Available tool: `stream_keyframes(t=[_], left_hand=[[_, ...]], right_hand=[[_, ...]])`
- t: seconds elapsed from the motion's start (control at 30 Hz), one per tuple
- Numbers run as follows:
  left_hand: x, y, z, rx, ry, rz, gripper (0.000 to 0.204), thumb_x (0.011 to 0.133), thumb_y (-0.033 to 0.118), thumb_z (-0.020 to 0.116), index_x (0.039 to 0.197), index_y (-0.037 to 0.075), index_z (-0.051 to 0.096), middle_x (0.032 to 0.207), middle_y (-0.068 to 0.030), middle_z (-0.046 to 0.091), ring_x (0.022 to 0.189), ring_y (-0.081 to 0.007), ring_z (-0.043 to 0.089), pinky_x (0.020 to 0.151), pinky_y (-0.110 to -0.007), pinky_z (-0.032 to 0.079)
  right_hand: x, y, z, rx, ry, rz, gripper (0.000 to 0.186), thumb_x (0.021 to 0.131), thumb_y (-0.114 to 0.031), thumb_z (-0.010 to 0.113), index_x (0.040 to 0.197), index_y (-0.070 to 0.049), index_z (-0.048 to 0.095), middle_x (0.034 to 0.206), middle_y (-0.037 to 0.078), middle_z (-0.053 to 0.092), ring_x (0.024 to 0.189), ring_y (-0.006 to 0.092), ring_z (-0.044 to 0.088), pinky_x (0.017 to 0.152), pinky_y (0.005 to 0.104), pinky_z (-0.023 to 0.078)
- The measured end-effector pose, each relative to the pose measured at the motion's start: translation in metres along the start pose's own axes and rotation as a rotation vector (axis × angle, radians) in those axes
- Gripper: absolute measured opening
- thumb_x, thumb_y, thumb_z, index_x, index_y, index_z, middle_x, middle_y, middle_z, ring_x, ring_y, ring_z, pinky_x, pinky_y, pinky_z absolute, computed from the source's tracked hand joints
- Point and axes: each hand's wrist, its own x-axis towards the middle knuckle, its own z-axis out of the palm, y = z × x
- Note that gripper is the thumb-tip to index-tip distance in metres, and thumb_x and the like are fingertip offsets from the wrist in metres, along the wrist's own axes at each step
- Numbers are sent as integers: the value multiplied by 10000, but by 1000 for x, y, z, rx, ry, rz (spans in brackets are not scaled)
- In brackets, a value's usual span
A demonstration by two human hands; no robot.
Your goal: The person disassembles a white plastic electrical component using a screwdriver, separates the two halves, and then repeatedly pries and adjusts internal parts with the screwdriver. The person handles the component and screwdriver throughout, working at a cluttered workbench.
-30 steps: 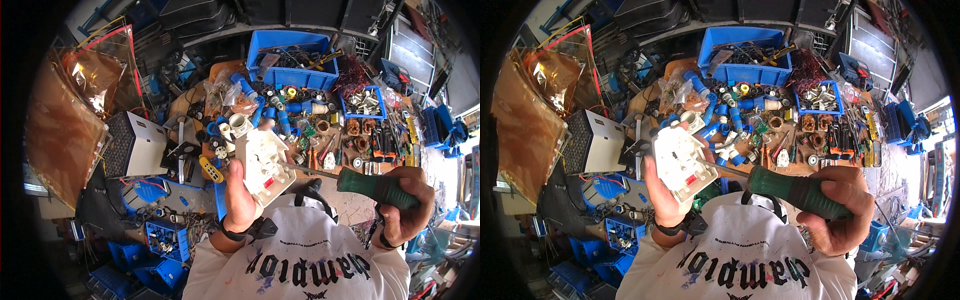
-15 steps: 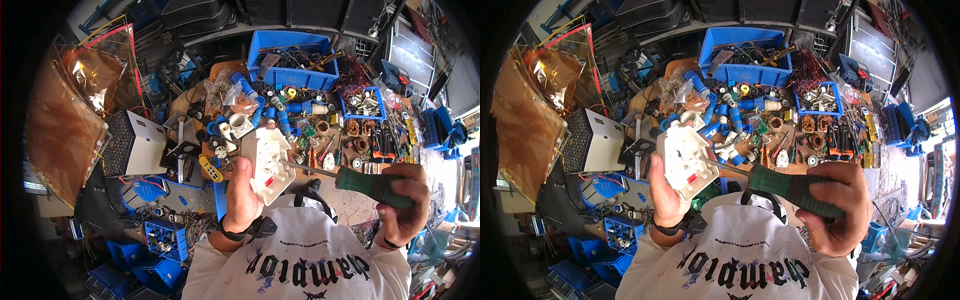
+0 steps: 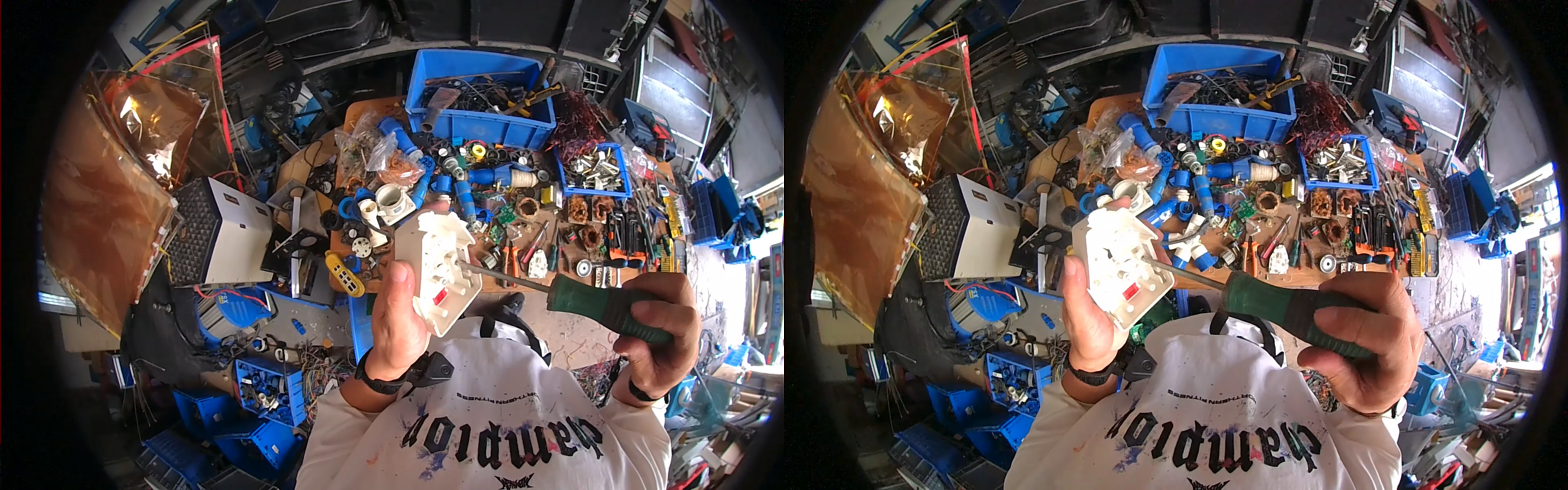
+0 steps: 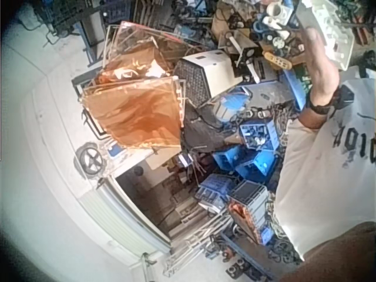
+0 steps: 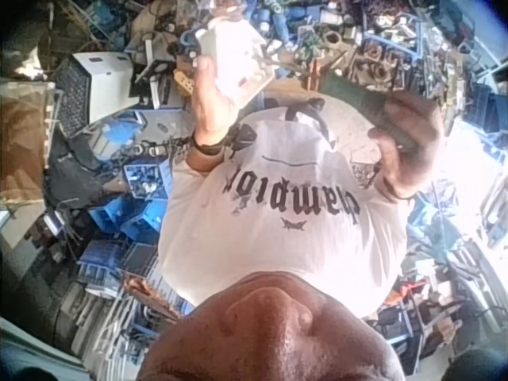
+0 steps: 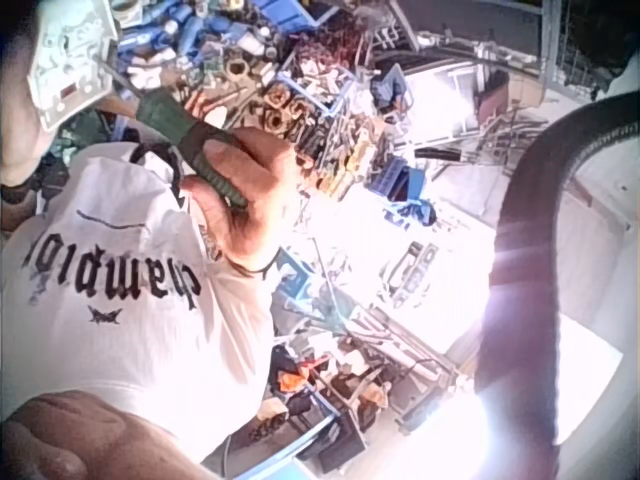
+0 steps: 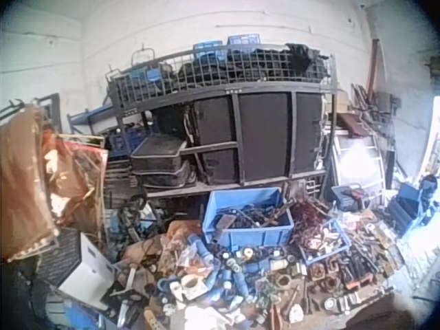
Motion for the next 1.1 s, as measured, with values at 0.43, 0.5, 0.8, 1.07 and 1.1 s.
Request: stream_keyframes(t=[0.43,0.5,0.8,1.07,1.1], left_hand=[[-1,1,3,-6,50,21,797,875,623,384,1350,-17,353,1052,-158,575,901,-231,593,772,-360,505],[0,2,-2,27,-1,20,794,875,623,383,1351,-12,354,1058,-154,575,904,-229,592,772,-358,502],[0,1,-7,67,4,-7,778,881,614,376,1365,5,356,1073,-136,577,923,-215,590,784,-349,501],[-4,1,-4,-9,14,-76,785,883,619,371,1366,1,350,1082,-137,577,932,-210,593,798,-348,505],[-4,2,-4,-5,3,-80,783,885,616,371,1367,0,349,1084,-140,577,933,-210,593,795,-346,506]], right_hand=[[-6,1,-1,89,98,288,694,552,-510,835,914,14,559,859,144,612,689,185,594,605,280,444],[-6,-1,-9,2,29,411,741,599,-576,778,951,34,546,840,119,600,692,182,594,619,274,444],[2,-2,-5,-20,-164,-66,428,606,-115,815,964,-150,584,958,193,617,694,272,606,570,340,491],[1,1,13,190,151,175,689,622,-523,796,969,9,530,852,167,612,696,227,589,618,310,469],[-4,2,4,100,125,283,709,615,-541,790,975,11,529,842,165,611,698,227,590,621,308,469]])
